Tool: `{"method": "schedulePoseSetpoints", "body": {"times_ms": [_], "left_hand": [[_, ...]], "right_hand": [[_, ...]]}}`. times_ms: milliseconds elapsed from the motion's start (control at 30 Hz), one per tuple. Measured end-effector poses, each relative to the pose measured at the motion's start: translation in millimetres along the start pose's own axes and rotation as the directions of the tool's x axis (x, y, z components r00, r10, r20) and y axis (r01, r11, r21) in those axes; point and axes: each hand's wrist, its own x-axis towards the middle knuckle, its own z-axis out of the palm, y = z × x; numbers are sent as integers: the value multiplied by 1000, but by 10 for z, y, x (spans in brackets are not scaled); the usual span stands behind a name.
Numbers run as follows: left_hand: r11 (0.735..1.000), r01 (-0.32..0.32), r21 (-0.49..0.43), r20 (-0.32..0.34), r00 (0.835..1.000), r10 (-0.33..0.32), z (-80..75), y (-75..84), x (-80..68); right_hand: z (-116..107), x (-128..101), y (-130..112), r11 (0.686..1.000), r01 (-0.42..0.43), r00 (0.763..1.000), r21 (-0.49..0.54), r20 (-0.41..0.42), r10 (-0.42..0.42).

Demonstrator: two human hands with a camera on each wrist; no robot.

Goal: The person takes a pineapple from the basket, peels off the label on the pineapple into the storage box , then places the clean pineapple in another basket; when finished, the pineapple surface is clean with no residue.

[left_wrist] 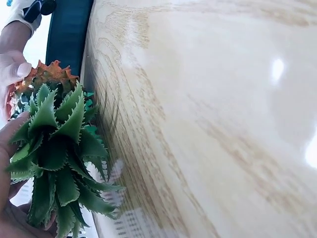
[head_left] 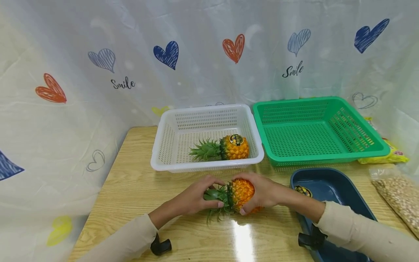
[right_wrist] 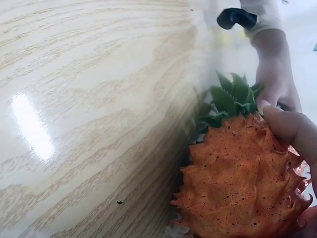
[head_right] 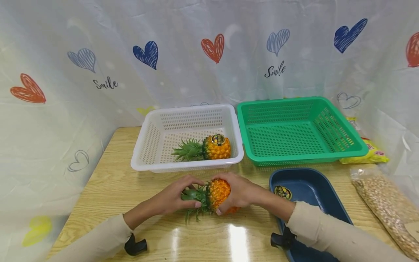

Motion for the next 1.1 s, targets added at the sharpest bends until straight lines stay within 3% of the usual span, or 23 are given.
{"method": "schedulePoseSetpoints", "body": {"times_ms": [233, 667, 1100], "left_hand": [[1000, -25, -1, -11, 1000, 25, 21, -17, -22], [1000, 0, 5, -11, 1000, 0, -67, 51, -78], [1000, -23, 1, -53, 998, 23, -244, 172, -135]], "right_hand": [[1, -21, 1, 1000, -12, 1000, 15, 5, 12], [-99, -111, 8, 996, -15, 999, 91, 50, 10], [-281, -275, -22, 998, -60, 998, 22, 33, 60]]}}
